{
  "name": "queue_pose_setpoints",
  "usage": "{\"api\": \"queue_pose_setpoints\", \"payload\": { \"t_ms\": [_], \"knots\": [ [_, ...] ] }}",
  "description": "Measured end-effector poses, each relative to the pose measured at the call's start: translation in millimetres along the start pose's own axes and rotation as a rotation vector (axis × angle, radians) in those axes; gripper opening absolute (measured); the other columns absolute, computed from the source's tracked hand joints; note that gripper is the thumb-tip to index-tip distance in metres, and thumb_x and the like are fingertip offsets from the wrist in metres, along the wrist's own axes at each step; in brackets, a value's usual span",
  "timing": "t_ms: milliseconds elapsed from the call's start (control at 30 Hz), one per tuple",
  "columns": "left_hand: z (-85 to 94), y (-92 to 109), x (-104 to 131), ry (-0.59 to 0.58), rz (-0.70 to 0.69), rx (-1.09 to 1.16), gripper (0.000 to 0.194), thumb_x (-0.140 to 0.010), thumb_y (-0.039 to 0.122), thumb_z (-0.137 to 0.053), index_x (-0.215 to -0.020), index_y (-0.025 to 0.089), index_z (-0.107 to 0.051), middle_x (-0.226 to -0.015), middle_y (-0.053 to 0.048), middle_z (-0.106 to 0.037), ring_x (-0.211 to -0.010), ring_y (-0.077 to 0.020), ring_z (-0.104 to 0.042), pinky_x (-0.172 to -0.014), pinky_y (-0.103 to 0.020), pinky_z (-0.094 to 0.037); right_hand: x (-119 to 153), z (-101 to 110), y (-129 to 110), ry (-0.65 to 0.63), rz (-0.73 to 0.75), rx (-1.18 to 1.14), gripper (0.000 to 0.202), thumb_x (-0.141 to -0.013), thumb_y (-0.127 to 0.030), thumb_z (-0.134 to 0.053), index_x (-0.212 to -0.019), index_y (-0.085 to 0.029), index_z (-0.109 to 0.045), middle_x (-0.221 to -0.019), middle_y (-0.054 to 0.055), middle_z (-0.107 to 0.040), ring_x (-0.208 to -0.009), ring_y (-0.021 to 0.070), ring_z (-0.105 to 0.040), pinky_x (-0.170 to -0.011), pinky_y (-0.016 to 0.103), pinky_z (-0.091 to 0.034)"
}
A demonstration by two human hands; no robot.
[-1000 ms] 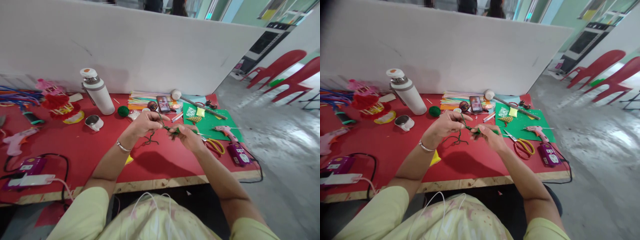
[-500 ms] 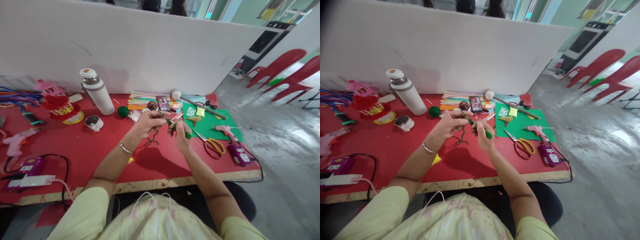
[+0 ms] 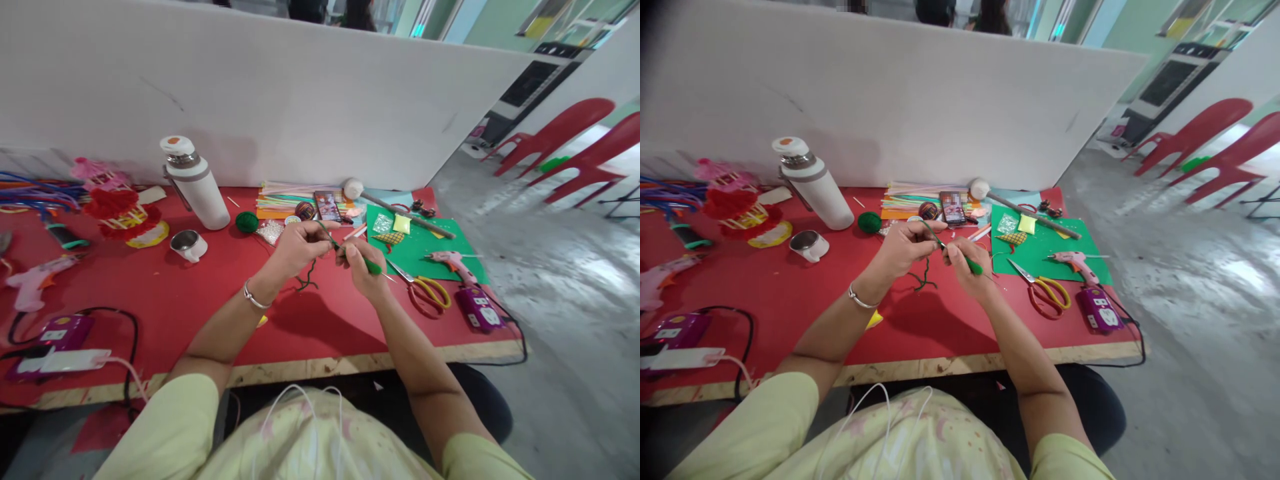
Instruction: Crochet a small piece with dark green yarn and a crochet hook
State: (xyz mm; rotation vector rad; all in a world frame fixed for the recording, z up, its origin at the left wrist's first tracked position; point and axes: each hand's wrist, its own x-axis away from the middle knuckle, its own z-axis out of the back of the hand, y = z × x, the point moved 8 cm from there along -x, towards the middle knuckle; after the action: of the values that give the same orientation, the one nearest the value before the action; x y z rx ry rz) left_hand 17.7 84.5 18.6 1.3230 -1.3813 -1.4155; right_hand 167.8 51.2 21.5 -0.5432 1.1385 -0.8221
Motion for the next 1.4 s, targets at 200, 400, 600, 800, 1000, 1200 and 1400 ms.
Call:
{"api": "queue_pose_setpoints", "payload": {
  "t_ms": [200, 400, 600, 800, 1000, 1200, 1400],
  "knots": [
    [-3.3, -2, 6, 0.17, 0.002, 0.197, 0.031, -0.065, 0.021, -0.083, -0.095, 0.016, -0.081, -0.069, 0.003, -0.061, -0.054, -0.0062, -0.044, -0.049, -0.022, -0.031, 11, -2, -14, 0.274, 0.291, 0.33, 0.023, -0.107, -0.039, -0.052, -0.096, -0.024, -0.065, -0.085, 0.007, -0.072, -0.082, 0.0204, -0.069, -0.076, 0.034, -0.054],
    [-16.1, -5, 9, -0.125, 0.277, 0.504, 0.036, -0.062, 0.017, -0.084, -0.098, 0.013, -0.081, -0.052, 0.01, -0.038, -0.045, -0.0016, -0.024, -0.044, -0.018, -0.016, 6, -3, -19, 0.185, 0.389, 0.09, 0.031, -0.107, -0.049, -0.051, -0.096, -0.025, -0.068, -0.081, 0.005, -0.073, -0.079, 0.02, -0.069, -0.075, 0.035, -0.058],
    [-12.5, -7, 9, -0.279, 0.387, 0.444, 0.037, -0.06, 0.013, -0.079, -0.097, 0.011, -0.083, -0.047, 0.01, -0.034, -0.044, -0.0027, -0.021, -0.043, -0.019, -0.015, -1, 7, -18, -0.079, 0.291, -0.077, 0.037, -0.105, -0.052, -0.054, -0.099, -0.024, -0.076, -0.09, 0.007, -0.078, -0.082, 0.0204, -0.074, -0.074, 0.034, -0.063],
    [-7.3, -8, 7, -0.267, 0.357, 0.353, 0.038, -0.06, 0.013, -0.081, -0.097, 0.011, -0.084, -0.046, 0.009, -0.037, -0.044, -0.0028, -0.023, -0.044, -0.02, -0.016, 6, 14, -11, -0.208, 0.241, -0.051, 0.027, -0.106, -0.036, -0.056, -0.117, -0.023, -0.077, -0.105, 0.01, -0.078, -0.084, 0.0182, -0.075, -0.07, 0.03, -0.064],
    [-6.5, -8, 6, -0.262, 0.35, 0.313, 0.035, -0.06, 0.013, -0.08, -0.095, 0.012, -0.083, -0.047, 0.009, -0.039, -0.044, -0.0028, -0.023, -0.044, -0.02, -0.016, 8, 18, -15, -0.288, 0.245, 0.013, 0.029, -0.107, -0.028, -0.056, -0.129, -0.021, -0.073, -0.116, 0.013, -0.079, -0.101, 0.0214, -0.078, -0.081, 0.032, -0.067],
    [-5.3, -11, 3, -0.277, 0.362, 0.325, 0.034, -0.058, 0.013, -0.079, -0.091, 0.012, -0.084, -0.046, 0.008, -0.041, -0.044, -0.0031, -0.025, -0.045, -0.021, -0.017, 10, 19, -26, -0.328, 0.253, 0.031, 0.032, -0.107, -0.026, -0.055, -0.135, -0.018, -0.069, -0.119, 0.015, -0.078, -0.1, 0.0212, -0.079, -0.084, 0.033, -0.068],
    [-5.0, -10, 4, -0.294, 0.361, 0.335, 0.037, -0.057, 0.011, -0.075, -0.093, 0.011, -0.084, -0.046, 0.007, -0.042, -0.044, -0.0037, -0.025, -0.044, -0.021, -0.016, 9, 17, -20, -0.404, 0.155, -0.117, 0.032, -0.108, -0.029, -0.054, -0.132, -0.021, -0.073, -0.12, 0.014, -0.078, -0.101, 0.0213, -0.078, -0.078, 0.032, -0.067]
  ]
}}
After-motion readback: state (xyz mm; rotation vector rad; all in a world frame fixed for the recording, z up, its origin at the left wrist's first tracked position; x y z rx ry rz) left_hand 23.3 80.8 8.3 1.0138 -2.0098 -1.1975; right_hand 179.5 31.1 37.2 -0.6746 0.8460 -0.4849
